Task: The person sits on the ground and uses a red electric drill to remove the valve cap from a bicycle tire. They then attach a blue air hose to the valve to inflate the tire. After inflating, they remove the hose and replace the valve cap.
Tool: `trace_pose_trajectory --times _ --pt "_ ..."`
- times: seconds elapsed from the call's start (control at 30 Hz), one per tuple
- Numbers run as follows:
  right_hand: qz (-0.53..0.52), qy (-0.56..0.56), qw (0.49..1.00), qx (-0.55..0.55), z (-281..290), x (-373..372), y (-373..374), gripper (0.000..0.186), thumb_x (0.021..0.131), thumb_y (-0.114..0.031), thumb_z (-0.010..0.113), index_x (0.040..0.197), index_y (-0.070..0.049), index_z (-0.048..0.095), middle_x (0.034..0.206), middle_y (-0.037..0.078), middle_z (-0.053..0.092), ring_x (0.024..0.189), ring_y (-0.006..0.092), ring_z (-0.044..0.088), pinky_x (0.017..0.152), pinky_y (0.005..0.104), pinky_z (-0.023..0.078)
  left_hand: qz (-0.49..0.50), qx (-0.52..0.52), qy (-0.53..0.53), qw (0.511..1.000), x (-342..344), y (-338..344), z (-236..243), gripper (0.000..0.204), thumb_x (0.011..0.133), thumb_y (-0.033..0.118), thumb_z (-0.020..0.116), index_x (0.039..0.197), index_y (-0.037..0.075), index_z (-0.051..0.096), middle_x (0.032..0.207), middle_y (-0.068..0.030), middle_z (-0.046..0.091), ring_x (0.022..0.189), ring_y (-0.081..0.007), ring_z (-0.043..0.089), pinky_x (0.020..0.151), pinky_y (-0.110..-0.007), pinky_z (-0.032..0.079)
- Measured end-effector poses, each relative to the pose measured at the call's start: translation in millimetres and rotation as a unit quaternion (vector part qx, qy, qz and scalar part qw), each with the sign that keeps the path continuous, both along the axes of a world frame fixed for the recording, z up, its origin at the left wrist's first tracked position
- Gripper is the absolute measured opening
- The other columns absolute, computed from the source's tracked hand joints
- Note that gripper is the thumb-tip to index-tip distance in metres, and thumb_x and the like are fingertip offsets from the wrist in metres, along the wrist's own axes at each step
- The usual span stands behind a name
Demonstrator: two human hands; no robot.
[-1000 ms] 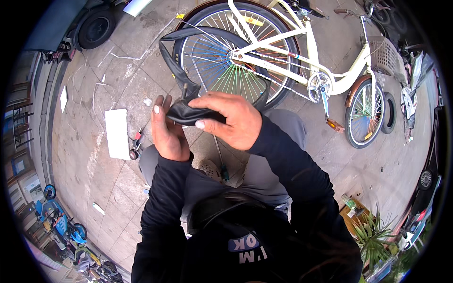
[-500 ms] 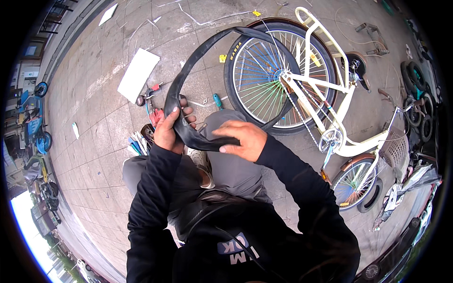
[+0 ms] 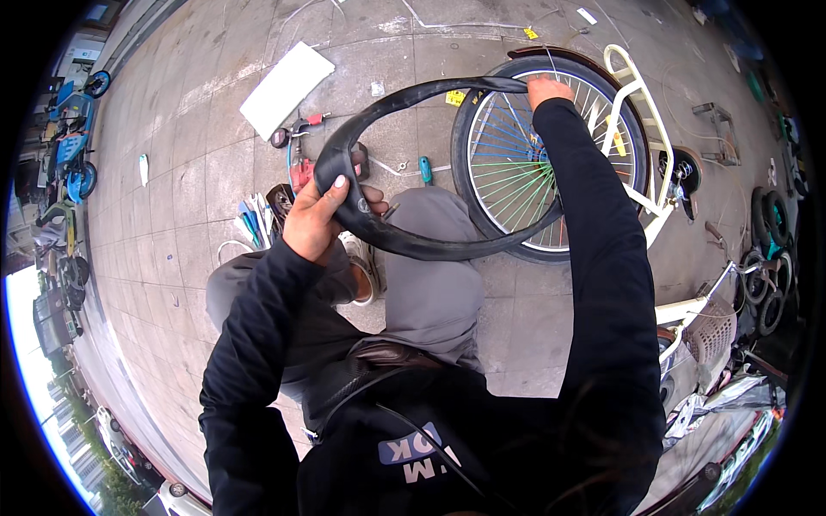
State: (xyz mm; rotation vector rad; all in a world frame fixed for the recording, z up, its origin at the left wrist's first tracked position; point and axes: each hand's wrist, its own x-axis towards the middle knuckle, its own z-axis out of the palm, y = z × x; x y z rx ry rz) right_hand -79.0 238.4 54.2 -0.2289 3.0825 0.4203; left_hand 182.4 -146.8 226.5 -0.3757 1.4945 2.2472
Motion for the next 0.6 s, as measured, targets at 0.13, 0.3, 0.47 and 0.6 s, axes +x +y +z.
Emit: trace_pose_trajectory --times 0.13,0.3,0.47,0.6 --pt "-0.055 0.071 0.995 -0.033 26.0 -0.3 0.5 0.023 0.094 -0.015 0.052 0.111 -0.01 0.066 0.117 0.015 0.062 0.092 0.034 0.072 0.072 0.0463 0.059 0.033 0.065 -0.048 0.996 6.5 -13.6 -19.3 0.045 0.107 0.028 0.042 0.144 0.003 0.042 0.106 -0.0178 0.069 0.111 -0.0362 0.066 0.099 -0.05 0.052" --pt "0.05 -0.009 0.98 -0.195 37.0 67.3 -105.7 0.036 0.085 -0.019 0.067 0.119 -0.011 0.062 0.116 0.016 0.063 0.099 0.0361 0.068 0.083 0.0473 0.055 0.087 0.055 -0.076 0.992 50.1 -15.2 -76.0 0.038 0.095 0.008 0.066 0.129 0.003 0.05 0.116 -0.0148 0.066 0.113 -0.0302 0.064 0.101 -0.046 0.05" --pt "0.101 -0.322 0.87 -0.359 -32.8 148.5 -195.4 0.032 0.084 -0.025 0.068 0.112 -0.01 0.07 0.098 0.018 0.072 0.099 0.037 0.067 0.09 0.0443 0.052 0.093 -0.14 -0.018 0.986 69.6 -0.7 -84.5 0.042 0.087 0.001 0.075 0.122 0.004 0.052 0.108 -0.0042 0.065 0.098 -0.0121 0.062 0.091 -0.029 0.049" --pt "0.153 -0.4 0.849 -0.308 -116.1 157.2 -251.7 0.036 0.081 -0.026 0.071 0.11 -0.006 0.07 0.105 0.021 0.071 0.101 0.0366 0.067 0.09 0.0434 0.052 0.146 -0.009 -0.044 0.988 86.4 13.3 -97.6 0.029 0.094 0.0 0.065 0.12 0.0 0.051 0.107 -0.0096 0.067 0.097 -0.0172 0.067 0.09 -0.033 0.053"
